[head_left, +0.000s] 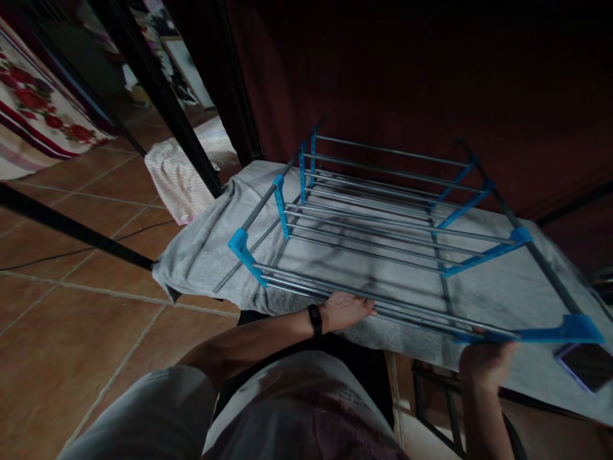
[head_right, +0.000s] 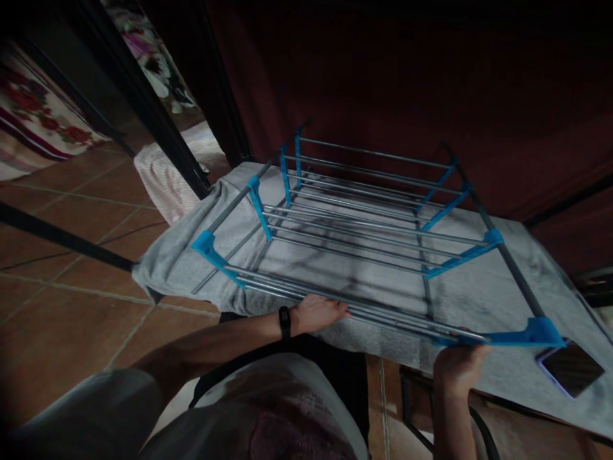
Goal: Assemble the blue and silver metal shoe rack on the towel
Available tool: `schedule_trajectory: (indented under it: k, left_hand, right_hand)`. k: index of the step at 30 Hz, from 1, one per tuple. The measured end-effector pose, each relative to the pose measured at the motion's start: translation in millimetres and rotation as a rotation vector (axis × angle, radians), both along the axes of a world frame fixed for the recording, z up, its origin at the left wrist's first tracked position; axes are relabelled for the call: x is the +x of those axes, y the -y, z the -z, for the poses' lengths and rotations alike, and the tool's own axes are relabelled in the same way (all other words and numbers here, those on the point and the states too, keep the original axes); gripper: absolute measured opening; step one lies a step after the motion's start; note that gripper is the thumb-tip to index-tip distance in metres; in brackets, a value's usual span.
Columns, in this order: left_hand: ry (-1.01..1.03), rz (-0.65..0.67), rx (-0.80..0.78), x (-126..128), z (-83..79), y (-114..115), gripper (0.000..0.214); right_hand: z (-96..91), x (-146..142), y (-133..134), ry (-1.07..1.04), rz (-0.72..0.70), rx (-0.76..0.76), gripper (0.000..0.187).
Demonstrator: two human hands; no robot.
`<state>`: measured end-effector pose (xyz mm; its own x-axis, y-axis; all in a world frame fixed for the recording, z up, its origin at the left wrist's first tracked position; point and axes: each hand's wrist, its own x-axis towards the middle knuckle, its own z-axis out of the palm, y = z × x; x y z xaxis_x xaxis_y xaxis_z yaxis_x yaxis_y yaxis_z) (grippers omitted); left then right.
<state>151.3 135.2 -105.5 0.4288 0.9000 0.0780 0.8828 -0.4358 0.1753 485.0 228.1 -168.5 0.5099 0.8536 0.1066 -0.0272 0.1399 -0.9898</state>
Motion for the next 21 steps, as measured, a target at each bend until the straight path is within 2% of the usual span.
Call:
schedule_trajectory:
  k: [5,9,12,14,15,16,18,21]
  left_hand:
    - [0.012,0.000,0.009,0.8,-2.1,0.4,0.030]
    - [0.035,0.056,0.106,-7.7,-3.8,10.8,0.030]
    - [0.067,0.166,0.231,-28.8,-7.3,38.9,0.035]
    - [0.122,0.236,0.278,-50.9,-10.3,66.7,0.029]
    - [0.171,0.218,0.288,-64.3,-11.7,81.4,0.024]
    - [0.222,0.126,0.279,-79.0,-12.9,95.4,0.020]
    - [0.349,-0.154,0.303,-111.4,-14.3,117.5,0.016]
    - [0.658,-0.776,0.514,-160.1,-15.5,130.7,0.023]
  right_hand:
    - [-0.8,-2.8,-1.1,-0.077,0.037,0.020,0.048]
    - [-2.3,-8.1,1.4,-0.082,0.087,0.051,0.042]
    - [0.9,-3.5,-0.3,-0.119,0.081,0.097,0.036]
    - [1.6,4.8,-4.1,-0.150,0.095,0.111,0.035]
    - [0.2,9.7,-6.3,-0.159,0.110,0.110,0.036]
    - [-2.7,14.6,-8.5,-0.164,0.124,0.110,0.038]
    - [-13.2,22.1,-12.1,-0.176,0.133,0.127,0.042]
    - [-35.1,23.6,-15.2,-0.213,0.104,0.181,0.044]
